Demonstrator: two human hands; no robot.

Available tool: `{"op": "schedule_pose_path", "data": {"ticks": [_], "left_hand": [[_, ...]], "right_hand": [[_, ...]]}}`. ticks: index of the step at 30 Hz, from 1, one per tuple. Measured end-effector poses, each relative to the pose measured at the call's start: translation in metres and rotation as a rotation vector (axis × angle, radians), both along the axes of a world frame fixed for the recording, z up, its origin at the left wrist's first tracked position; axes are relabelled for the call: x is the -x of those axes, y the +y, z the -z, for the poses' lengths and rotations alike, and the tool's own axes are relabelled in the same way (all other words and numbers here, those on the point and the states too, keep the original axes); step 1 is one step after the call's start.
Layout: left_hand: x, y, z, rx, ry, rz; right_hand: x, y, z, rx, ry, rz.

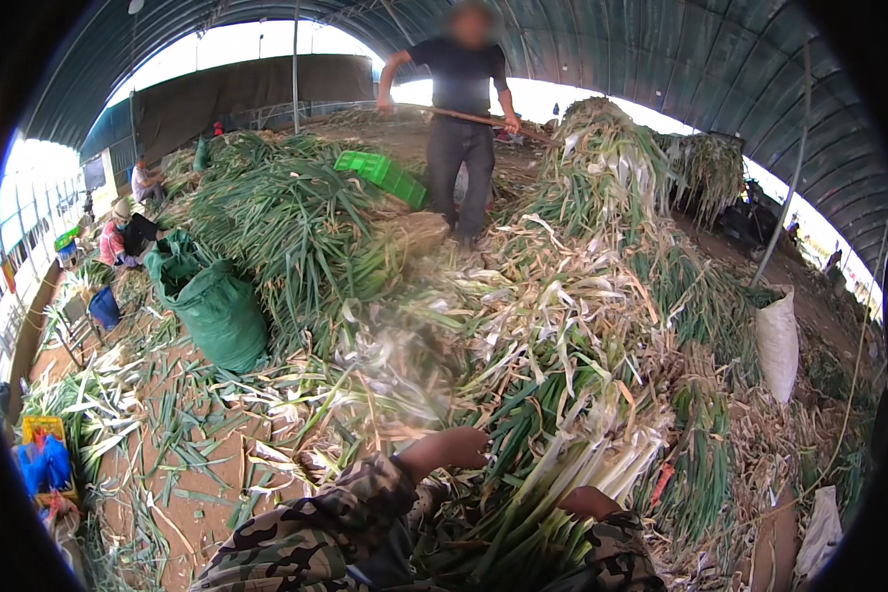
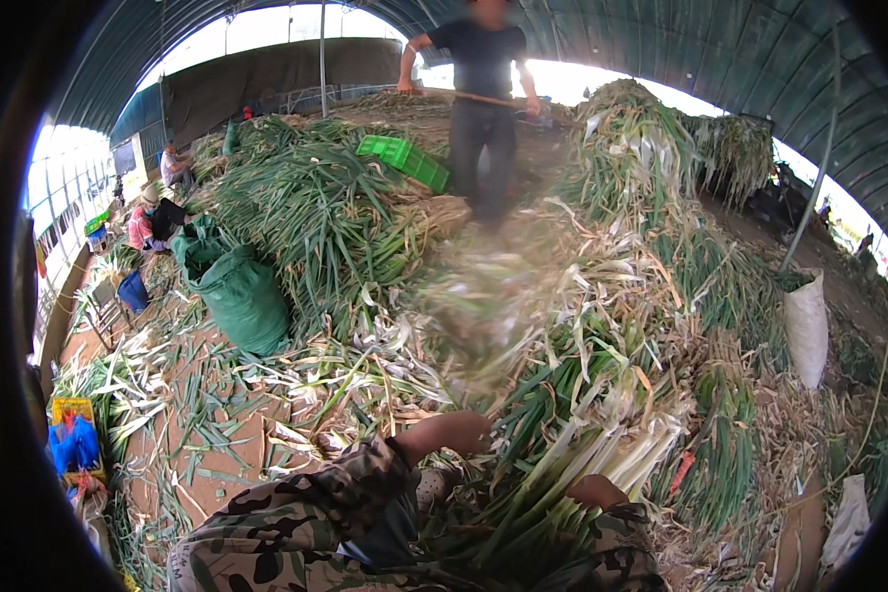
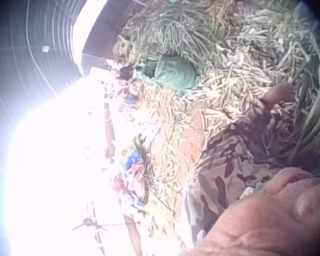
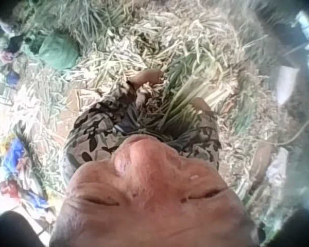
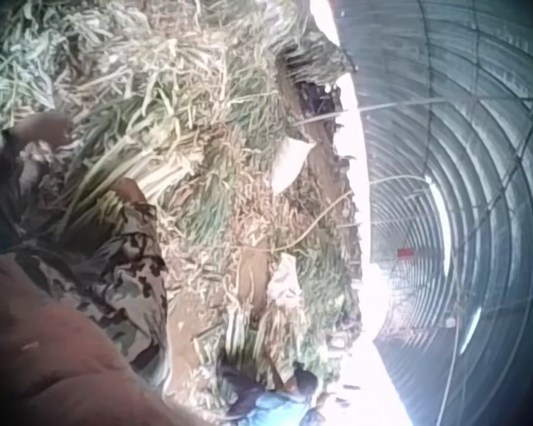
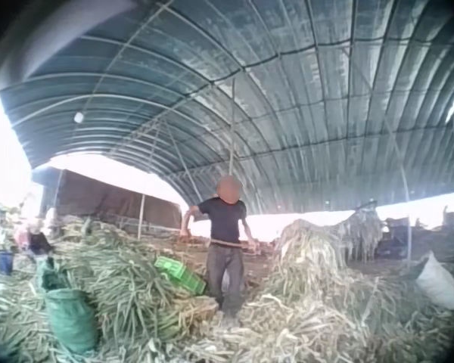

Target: The person sits on the ground and uses a handheld tool to trim the ends of long green vegetable stalks. They repeatedly gather stalks, align them, and cut the ends, discarding the trimmings onto the floor.

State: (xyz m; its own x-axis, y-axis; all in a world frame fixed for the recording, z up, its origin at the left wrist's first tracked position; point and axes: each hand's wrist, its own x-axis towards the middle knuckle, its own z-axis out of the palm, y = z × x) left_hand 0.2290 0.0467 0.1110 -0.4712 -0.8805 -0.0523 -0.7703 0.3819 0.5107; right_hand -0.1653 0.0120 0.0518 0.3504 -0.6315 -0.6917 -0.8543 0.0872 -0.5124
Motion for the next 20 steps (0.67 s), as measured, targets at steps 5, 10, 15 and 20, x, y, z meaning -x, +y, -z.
{"op": "schedule_pose_path", "data": {"ticks": [5,10,15,20], "left_hand": [[-0.001,-0.003,0.002,0.010,0.008,0.022],[0.000,0.002,-0.003,-0.003,-0.020,0.023],[0.006,0.005,-0.017,-0.020,-0.047,0.036],[0.006,0.004,-0.015,-0.009,-0.057,0.028]], "right_hand": [[0.011,0.005,-0.002,-0.010,-0.062,0.062],[0.014,0.010,-0.008,0.008,-0.008,0.051],[0.026,0.011,-0.006,0.005,0.024,0.058],[0.029,0.011,-0.005,-0.015,0.068,0.046]]}}
